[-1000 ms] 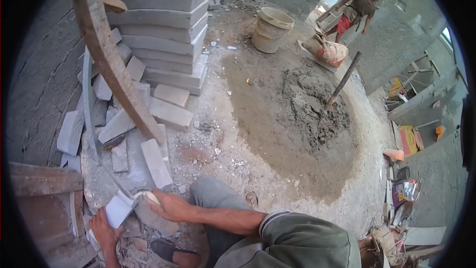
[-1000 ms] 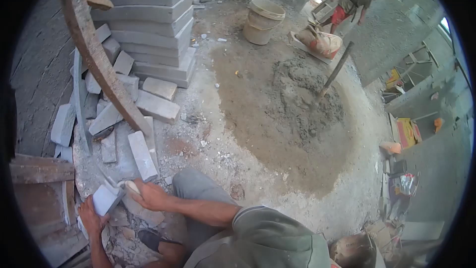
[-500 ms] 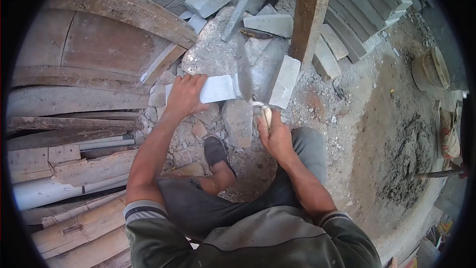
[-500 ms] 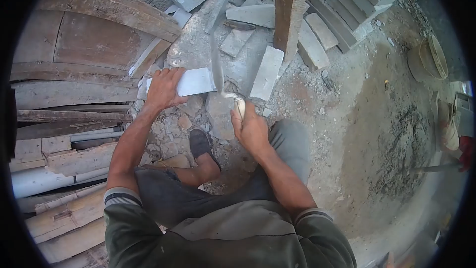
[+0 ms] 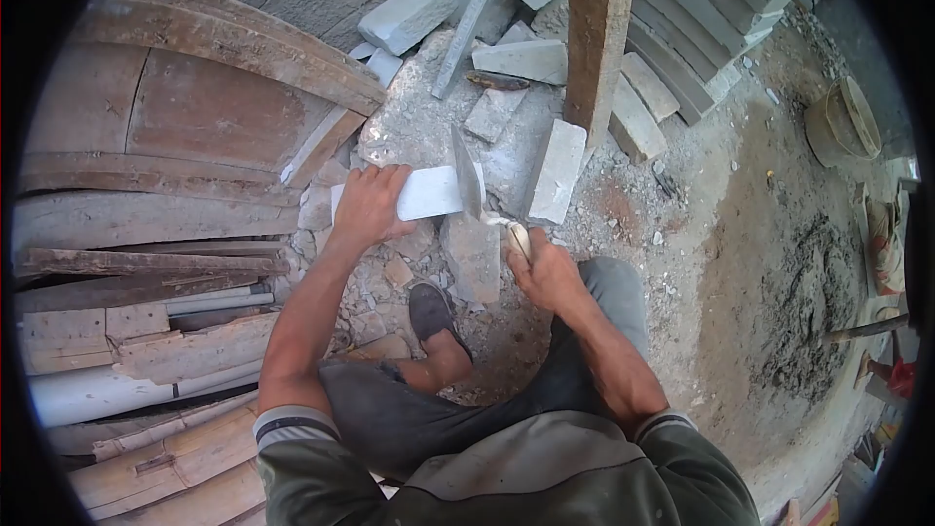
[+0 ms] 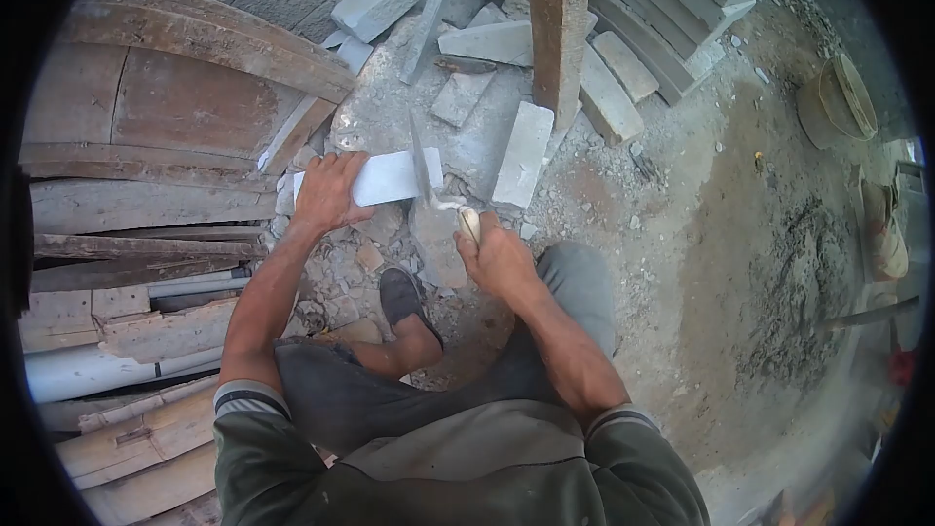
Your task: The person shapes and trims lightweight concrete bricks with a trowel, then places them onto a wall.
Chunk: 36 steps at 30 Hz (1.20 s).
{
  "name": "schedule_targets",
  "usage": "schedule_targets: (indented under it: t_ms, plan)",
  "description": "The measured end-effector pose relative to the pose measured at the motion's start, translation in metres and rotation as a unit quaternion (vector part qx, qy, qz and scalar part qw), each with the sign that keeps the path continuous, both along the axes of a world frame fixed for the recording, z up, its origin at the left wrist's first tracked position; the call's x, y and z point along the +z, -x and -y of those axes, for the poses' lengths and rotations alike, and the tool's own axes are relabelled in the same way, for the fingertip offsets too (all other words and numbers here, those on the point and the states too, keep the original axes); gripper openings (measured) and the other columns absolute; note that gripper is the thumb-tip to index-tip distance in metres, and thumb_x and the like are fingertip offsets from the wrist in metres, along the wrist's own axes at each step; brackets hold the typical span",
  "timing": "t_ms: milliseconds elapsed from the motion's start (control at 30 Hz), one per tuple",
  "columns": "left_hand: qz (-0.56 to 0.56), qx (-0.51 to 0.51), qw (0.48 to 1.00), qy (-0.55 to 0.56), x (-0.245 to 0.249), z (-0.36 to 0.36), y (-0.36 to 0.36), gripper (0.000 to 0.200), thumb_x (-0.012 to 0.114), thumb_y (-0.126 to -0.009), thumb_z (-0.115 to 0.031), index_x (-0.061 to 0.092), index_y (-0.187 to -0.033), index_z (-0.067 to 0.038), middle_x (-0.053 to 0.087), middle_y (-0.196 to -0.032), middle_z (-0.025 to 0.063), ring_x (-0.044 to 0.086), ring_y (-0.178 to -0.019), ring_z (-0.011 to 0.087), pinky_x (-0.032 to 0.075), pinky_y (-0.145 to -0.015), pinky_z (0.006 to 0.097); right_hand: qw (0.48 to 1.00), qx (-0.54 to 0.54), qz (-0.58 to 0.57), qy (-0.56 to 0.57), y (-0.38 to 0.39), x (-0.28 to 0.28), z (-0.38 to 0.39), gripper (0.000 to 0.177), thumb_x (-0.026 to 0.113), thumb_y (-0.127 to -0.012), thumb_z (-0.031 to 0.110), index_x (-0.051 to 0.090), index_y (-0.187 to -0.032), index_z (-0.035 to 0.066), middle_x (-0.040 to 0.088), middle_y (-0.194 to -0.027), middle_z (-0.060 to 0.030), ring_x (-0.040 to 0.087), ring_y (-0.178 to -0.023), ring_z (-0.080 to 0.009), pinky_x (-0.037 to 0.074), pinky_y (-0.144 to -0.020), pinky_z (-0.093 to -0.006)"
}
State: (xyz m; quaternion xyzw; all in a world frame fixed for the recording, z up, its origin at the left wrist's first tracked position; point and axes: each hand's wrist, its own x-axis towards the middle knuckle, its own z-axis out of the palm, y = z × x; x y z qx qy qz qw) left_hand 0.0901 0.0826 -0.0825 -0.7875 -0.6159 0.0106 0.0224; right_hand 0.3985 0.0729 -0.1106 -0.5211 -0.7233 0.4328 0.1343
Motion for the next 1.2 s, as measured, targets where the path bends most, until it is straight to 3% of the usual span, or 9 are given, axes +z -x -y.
schedule_targets:
  t_ms: [133,233,300,367,467,600,700,933,1200]
  plan:
    - [0.001,0.012,1.0,0.02,0.005,0.002,0.0,0.086,0.085,-0.051,-0.034,0.056,-0.127,-0.008,0.065,-0.112,0.011,0.06,-0.098,0.0298,0.043,-0.086,0.0422,0.99,-0.074,-0.117,-0.009,-0.008,0.071,-0.022,0.042,0.06,-0.096,0.033,0.052,-0.113,-0.004,0.065,-0.076,-0.0309,0.065,-0.074,-0.0513,0.05,-0.066,-0.0577]
    - [0.002,-0.003,1.0,-0.012,0.0,0.002,0.003,0.085,0.085,-0.051,-0.034,0.056,-0.127,-0.008,0.065,-0.112,0.0104,0.06,-0.097,0.029,0.043,-0.084,0.0419,0.96,-0.169,-0.222,-0.025,0.006,0.063,-0.017,0.041,0.06,-0.096,0.032,0.052,-0.116,-0.003,0.065,-0.074,-0.0298,0.064,-0.07,-0.05,0.05,-0.062,-0.0549]
    - [0.005,-0.005,1.0,-0.016,-0.002,0.001,0.003,0.084,0.085,-0.052,-0.035,0.056,-0.127,-0.009,0.065,-0.111,0.01,0.06,-0.098,0.0285,0.043,-0.084,0.042,0.986,-0.096,-0.032,-0.132,0.018,-0.002,-0.005,0.039,0.06,-0.097,0.031,0.051,-0.115,-0.003,0.065,-0.074,-0.0297,0.065,-0.07,-0.05,0.051,-0.062,-0.0536]
    - [0.005,-0.015,1.0,0.0,-0.002,0.005,0.001,0.081,0.084,-0.054,-0.036,0.056,-0.125,-0.009,0.065,-0.112,0.0094,0.061,-0.099,0.0276,0.043,-0.084,0.0421,0.996,-0.006,0.0,-0.09,0.011,-0.047,0.003,0.036,0.059,-0.097,0.029,0.052,-0.109,-0.003,0.065,-0.075,-0.0297,0.065,-0.071,-0.051,0.051,-0.062,-0.0525]
    - [0.015,-0.03,0.999,-0.035,-0.006,0.003,0.007,0.075,0.082,-0.057,-0.038,0.057,-0.121,-0.008,0.064,-0.108,0.0082,0.06,-0.097,0.0274,0.043,-0.084,0.0406,0.999,0.019,-0.032,0.002,0.005,-0.01,-0.011,0.035,0.059,-0.097,0.027,0.053,-0.108,-0.005,0.065,-0.081,-0.0319,0.066,-0.079,-0.0506,0.051,-0.068,-0.0514]
    - [-0.011,-0.027,0.997,-0.069,-0.009,0.004,0.003,0.061,0.081,-0.061,-0.044,0.058,-0.108,-0.01,0.061,-0.095,0.0056,0.06,-0.092,0.0249,0.042,-0.08,0.0385,0.996,-0.006,-0.073,-0.052,0.007,-0.06,0.0,0.038,0.059,-0.099,0.027,0.052,-0.117,-0.006,0.066,-0.082,-0.026,0.067,-0.074,-0.0357,0.051,-0.068,-0.0437]
    - [-0.02,-0.019,0.998,-0.062,-0.001,0.005,0.001,0.06,0.081,-0.06,-0.042,0.059,-0.105,-0.011,0.061,-0.095,0.0048,0.06,-0.093,0.0239,0.042,-0.08,0.0375,0.995,-0.04,-0.088,-0.032,0.015,-0.068,0.009,0.039,0.058,-0.099,0.026,0.05,-0.121,-0.005,0.066,-0.084,-0.0253,0.067,-0.074,-0.0327,0.051,-0.069,-0.0425]
    - [-0.011,-0.03,0.999,-0.035,-0.004,0.004,-0.001,0.07,0.082,-0.059,-0.043,0.058,-0.116,-0.01,0.061,-0.1,0.0059,0.059,-0.096,0.0248,0.041,-0.085,0.0395,0.988,-0.031,-0.135,-0.072,0.013,-0.075,0.01,0.039,0.058,-0.1,0.026,0.048,-0.123,-0.004,0.066,-0.086,-0.0277,0.068,-0.078,-0.0365,0.051,-0.071,-0.044]
    - [0.021,-0.016,0.998,-0.053,-0.009,0.007,0.011,0.075,0.083,-0.058,-0.043,0.058,-0.12,-0.009,0.06,-0.102,0.0065,0.058,-0.094,0.026,0.04,-0.085,0.04,0.991,-0.059,-0.111,0.045,0.019,-0.081,0.016,0.04,0.057,-0.1,0.025,0.047,-0.125,-0.005,0.066,-0.088,-0.0258,0.067,-0.078,-0.0352,0.051,-0.072,-0.0426]
